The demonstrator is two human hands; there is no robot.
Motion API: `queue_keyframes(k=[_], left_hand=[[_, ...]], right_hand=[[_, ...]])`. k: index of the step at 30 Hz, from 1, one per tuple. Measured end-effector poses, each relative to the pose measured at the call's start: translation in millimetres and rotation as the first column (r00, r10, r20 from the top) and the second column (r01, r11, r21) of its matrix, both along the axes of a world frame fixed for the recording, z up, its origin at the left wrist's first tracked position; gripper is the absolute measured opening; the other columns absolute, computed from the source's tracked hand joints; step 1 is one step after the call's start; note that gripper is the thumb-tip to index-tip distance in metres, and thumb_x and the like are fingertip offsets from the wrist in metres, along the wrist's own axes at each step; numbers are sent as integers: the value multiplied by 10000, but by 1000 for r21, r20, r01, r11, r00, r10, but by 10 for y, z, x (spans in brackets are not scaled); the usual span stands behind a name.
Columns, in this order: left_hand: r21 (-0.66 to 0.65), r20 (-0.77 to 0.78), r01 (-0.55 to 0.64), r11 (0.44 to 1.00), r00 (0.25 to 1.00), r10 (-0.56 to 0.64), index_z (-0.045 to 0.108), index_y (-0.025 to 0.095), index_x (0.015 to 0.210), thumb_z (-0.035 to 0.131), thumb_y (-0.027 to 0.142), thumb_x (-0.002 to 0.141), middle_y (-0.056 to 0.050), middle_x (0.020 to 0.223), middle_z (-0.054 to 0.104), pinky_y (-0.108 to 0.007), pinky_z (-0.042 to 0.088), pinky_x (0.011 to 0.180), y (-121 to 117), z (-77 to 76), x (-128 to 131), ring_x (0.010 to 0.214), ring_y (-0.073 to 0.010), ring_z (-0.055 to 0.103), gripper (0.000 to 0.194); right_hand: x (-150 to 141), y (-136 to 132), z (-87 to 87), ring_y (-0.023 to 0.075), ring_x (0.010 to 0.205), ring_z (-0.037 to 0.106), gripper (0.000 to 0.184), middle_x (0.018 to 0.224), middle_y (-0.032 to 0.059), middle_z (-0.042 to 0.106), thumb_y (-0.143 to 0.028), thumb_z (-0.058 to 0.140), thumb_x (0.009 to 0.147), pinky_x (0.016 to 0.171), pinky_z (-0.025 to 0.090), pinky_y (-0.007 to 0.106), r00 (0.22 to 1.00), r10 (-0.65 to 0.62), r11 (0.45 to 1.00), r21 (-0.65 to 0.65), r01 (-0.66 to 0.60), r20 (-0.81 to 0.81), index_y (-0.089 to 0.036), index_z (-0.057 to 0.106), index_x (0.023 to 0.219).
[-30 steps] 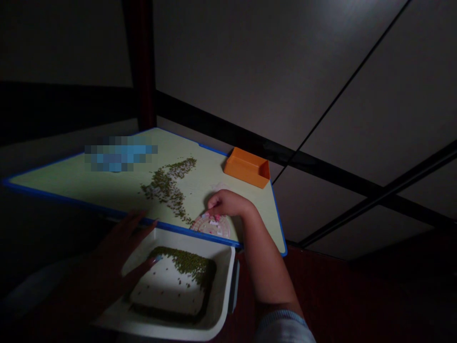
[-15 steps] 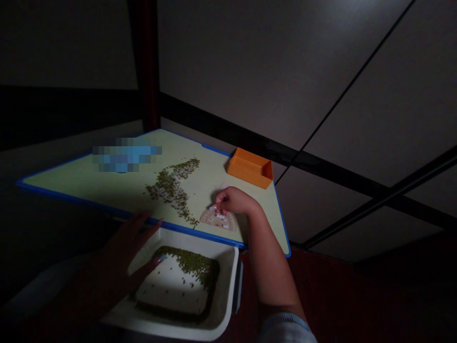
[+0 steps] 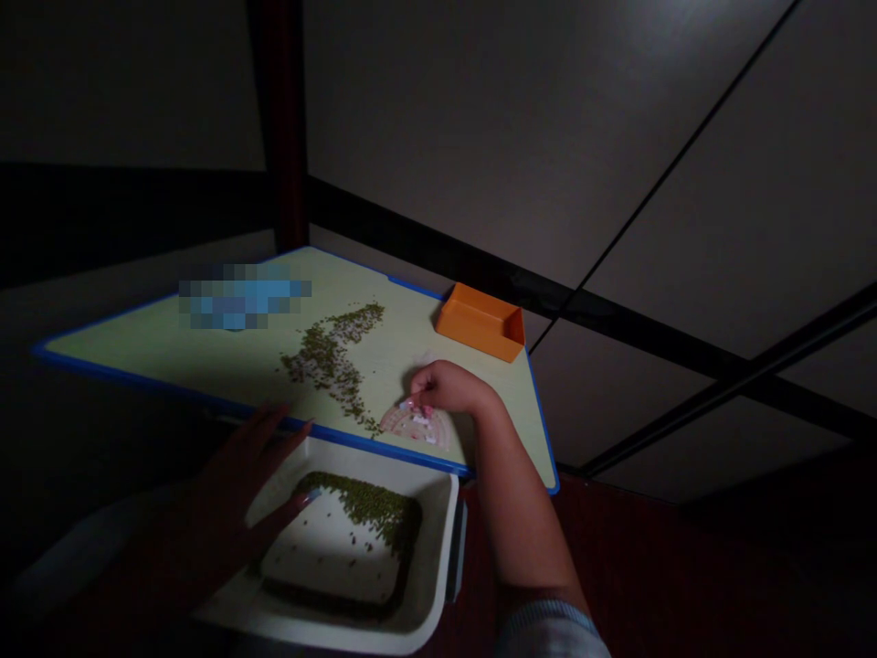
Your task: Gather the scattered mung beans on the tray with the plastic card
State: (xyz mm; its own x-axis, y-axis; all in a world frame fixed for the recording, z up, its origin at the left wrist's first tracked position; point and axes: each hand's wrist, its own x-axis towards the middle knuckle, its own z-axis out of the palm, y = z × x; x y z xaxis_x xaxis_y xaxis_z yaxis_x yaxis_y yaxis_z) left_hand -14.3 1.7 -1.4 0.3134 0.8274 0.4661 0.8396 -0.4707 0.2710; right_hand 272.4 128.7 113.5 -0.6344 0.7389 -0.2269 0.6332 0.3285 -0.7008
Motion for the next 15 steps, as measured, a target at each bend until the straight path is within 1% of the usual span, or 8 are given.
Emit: queue_keyframes(k=[5, 8, 11, 15], left_hand=[[10, 16, -7, 1000, 1000, 7, 319, 285, 1456, 456, 580, 857, -103, 1604, 259, -537, 425, 1076, -3, 16, 15, 1453, -362, 278, 681], [6, 20, -5, 1000, 1000, 5, 317, 289, 1457, 472, 582, 847, -96, 1614, 234, -536, 425, 1077, -7, 24, 11, 1452, -366, 280, 694], [-1, 15, -7, 1000, 1000, 7, 299, 299, 1463, 473, 577, 848, -86, 1625, 202, -531, 416, 1087, -5, 10, 2, 1457, -358, 272, 697], [-4, 15, -10, 1000, 1000, 10, 303, 308, 1461, 470, 564, 854, -75, 1625, 207, -526, 408, 1093, 13, -16, 6, 1463, -353, 257, 679]], right_hand=[[-16, -23, 27, 85, 553, 519, 143, 554, -41, 606, -184, 628, 786, 631, 390, 235, 998, 49, 997, -54, -47, 26, -138, 623, 651], [-22, -33, 39, 79, 528, 502, 149, 544, -45, 603, -186, 633, 784, 617, 385, 234, 998, 61, 995, -81, -59, 29, -141, 621, 643], [-14, -28, 35, 78, 519, 500, 161, 543, -43, 605, -212, 641, 789, 608, 381, 236, 997, 70, 994, -89, -67, 32, -142, 622, 645], [-4, -19, 26, 80, 528, 506, 185, 551, -39, 609, -235, 636, 803, 609, 386, 238, 996, 75, 994, -83, -72, 40, -142, 621, 644]])
